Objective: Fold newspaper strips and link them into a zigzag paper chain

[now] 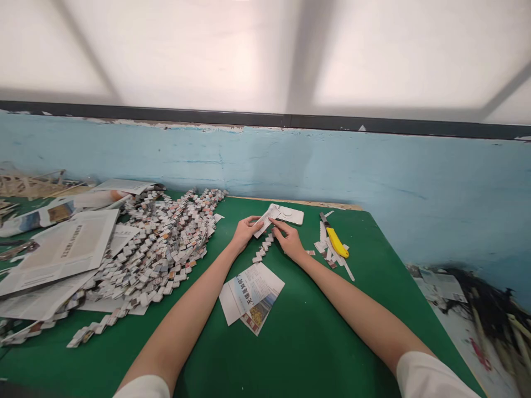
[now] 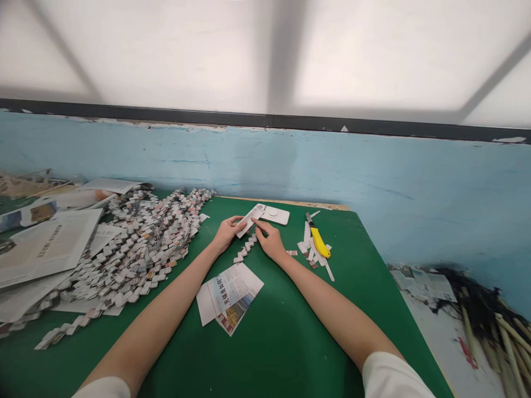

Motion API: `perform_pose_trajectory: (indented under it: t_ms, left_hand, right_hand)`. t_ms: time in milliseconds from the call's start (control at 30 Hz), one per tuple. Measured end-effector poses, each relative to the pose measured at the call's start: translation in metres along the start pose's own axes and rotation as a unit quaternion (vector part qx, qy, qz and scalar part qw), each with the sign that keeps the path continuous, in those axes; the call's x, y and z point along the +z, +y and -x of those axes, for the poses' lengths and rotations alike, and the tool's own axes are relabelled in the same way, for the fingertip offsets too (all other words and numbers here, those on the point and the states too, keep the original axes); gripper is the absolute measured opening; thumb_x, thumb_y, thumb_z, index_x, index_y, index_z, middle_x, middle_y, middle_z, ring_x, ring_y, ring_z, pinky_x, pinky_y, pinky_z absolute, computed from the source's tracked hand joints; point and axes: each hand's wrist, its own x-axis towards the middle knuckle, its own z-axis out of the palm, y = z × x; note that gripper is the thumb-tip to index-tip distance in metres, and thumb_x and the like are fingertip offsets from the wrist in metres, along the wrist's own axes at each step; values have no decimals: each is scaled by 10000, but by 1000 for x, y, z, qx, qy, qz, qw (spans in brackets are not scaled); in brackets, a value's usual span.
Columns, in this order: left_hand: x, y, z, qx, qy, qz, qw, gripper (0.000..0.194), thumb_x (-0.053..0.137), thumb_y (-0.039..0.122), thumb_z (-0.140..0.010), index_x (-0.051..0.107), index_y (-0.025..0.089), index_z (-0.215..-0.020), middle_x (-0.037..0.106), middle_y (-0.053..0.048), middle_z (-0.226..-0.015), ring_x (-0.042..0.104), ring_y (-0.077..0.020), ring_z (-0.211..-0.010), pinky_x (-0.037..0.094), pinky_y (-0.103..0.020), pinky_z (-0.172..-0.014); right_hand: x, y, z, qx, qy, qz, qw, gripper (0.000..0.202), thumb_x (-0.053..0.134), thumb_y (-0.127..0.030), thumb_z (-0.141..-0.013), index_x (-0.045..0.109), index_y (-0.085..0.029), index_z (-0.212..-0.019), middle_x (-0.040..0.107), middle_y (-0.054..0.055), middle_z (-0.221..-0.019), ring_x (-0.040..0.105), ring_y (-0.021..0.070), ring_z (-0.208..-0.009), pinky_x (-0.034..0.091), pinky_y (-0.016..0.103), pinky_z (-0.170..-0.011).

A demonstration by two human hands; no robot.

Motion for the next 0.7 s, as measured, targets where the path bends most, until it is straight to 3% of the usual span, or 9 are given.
perform_pose_trajectory:
  t_ms: [200,400,600,700]
  left_hand:
    - [1,2,1,1,1,-12,1000,721,811,586,-717,636,102,-1222,774,-107,-821,715,-242,-733,543,-325,-685]
    - [5,2,-2,10,-4,24,1000,562,741,602,-780,704,114,-1055,770,-103,-845,718,-228,-746,559,-339,-751]
    - [4,-1,-5,2,9,37,999,531,768,584,-753,730,116,-1000,757,-83,-783,698,-214,-707,546,-323,-718]
    - [3,-2,-4,9,-3,21,1000,519,747,590,-772,733,116,-981,757,-82,-793,685,-204,-698,533,-313,-700]
  right_hand:
    - [-1,-2,0,-2,-32,45,998,436,475,-354,-1011,614,-287,-1420,708,92,-1152,635,255,-1029,506,387,-891]
    - [-1,3,0,20,-3,49,999,442,460,-369,-1016,622,-267,-1413,678,95,-1081,637,240,-961,497,359,-861]
    - [-1,3,0,23,4,45,999,443,471,-371,-1008,631,-262,-1406,686,100,-1057,637,240,-903,507,363,-837]
    - [-1,-1,0,7,-15,39,999,438,477,-365,-1003,639,-268,-1398,705,96,-1131,633,260,-1022,504,380,-916]
